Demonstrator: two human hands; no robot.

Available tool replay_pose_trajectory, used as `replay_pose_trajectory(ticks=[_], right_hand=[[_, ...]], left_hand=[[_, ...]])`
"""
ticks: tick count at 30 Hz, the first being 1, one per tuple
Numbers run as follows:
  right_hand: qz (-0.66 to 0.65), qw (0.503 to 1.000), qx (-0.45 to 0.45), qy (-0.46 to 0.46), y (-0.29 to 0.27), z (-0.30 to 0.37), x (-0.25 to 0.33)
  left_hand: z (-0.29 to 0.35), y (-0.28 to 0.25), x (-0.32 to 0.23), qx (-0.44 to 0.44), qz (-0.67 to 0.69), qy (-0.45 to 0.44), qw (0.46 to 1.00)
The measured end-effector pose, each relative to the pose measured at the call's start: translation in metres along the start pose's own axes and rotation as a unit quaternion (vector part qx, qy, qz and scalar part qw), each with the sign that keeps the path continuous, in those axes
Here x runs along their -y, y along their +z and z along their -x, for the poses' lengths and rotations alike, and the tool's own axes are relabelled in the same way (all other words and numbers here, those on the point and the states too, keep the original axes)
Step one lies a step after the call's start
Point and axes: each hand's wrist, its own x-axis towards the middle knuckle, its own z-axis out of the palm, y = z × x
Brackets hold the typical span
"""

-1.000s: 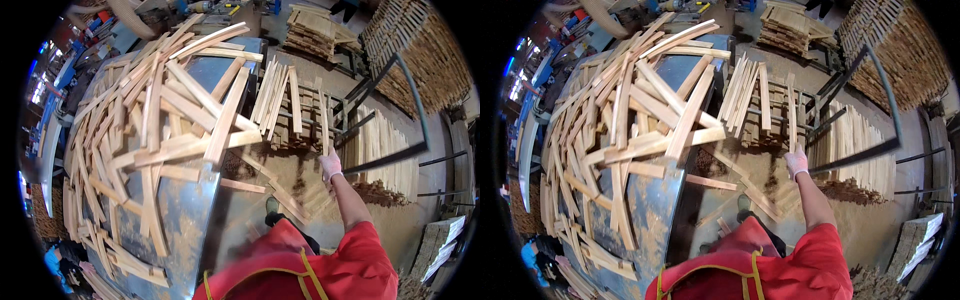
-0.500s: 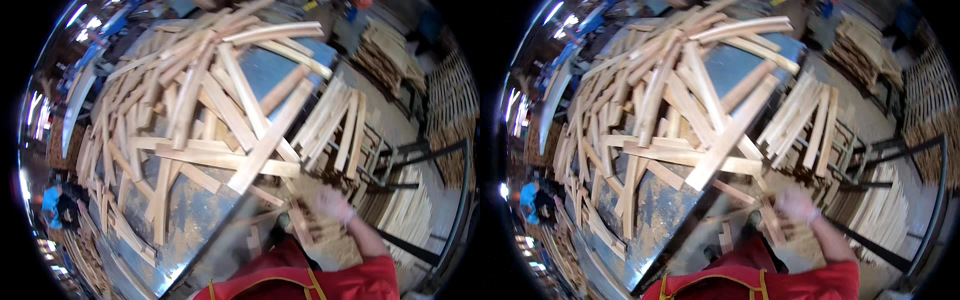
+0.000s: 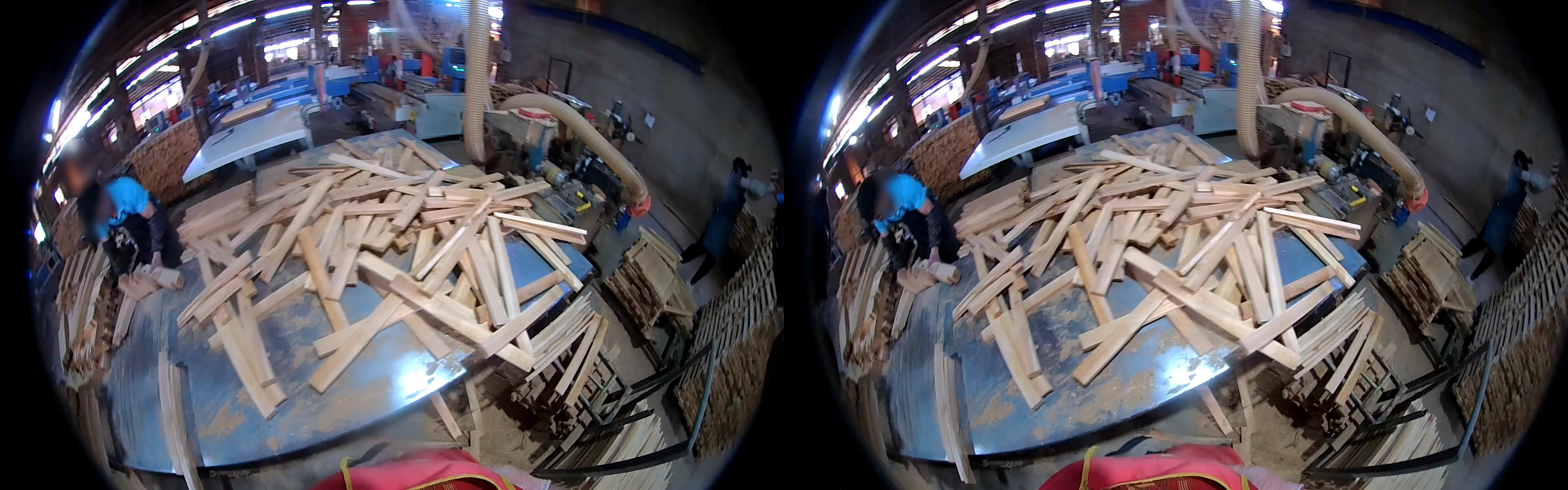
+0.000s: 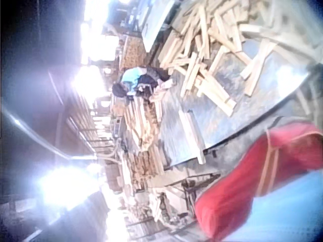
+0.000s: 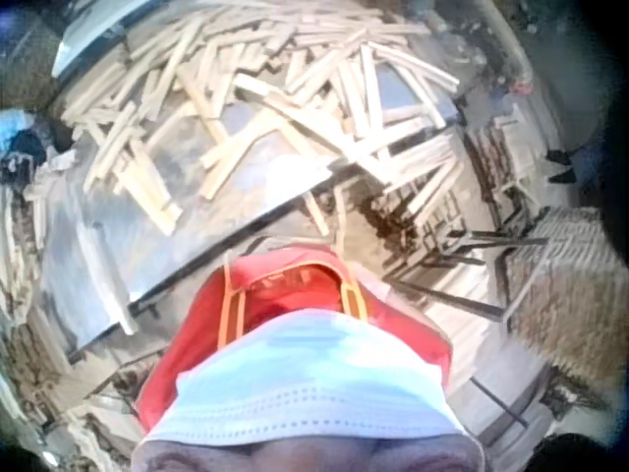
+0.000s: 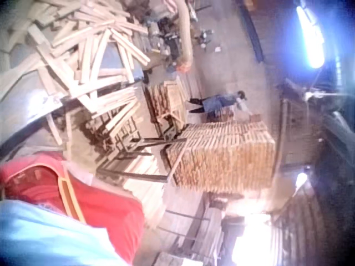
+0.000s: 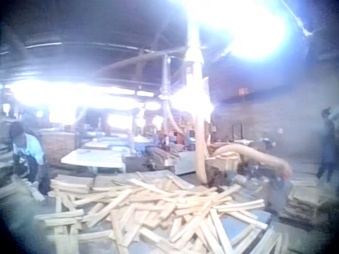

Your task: The person sorts wooden planks on a metal table in a workshop. They pick up individual planks from a disorganized pile, inspect them, and place them into a neat stack. The person occasionally adjusts the camera mounted on their head.

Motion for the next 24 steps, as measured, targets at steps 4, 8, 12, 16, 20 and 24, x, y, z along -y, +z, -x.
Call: replay_pose_trajectory(ticks=[4,8,12,16,20,24], right_hand=[[0.064,0.996,-0.046,-0.038,0.054,0.001,0.045],[0.105,0.99,-0.08,-0.046,0.096,0.025,0.077],[0.141,0.985,-0.087,-0.055,0.129,0.044,0.102],[0.172,0.978,-0.098,-0.061,0.142,0.062,0.119],[0.202,0.973,-0.095,-0.06,0.151,0.071,0.135],[0.229,0.969,-0.075,-0.044,0.166,0.078,0.143]], left_hand=[[0.118,-0.04,0.08,0.014,-0.008,-0.028,0.999],[0.234,-0.077,0.132,0.094,-0.043,-0.059,0.993],[0.328,-0.115,0.161,0.162,-0.102,-0.095,0.977],[0.314,-0.144,0.16,-0.005,-0.168,-0.061,0.984],[0.213,-0.098,0.172,-0.115,0.135,-0.006,0.984],[0.17,-0.083,0.182,-0.015,0.347,0.08,0.934]])
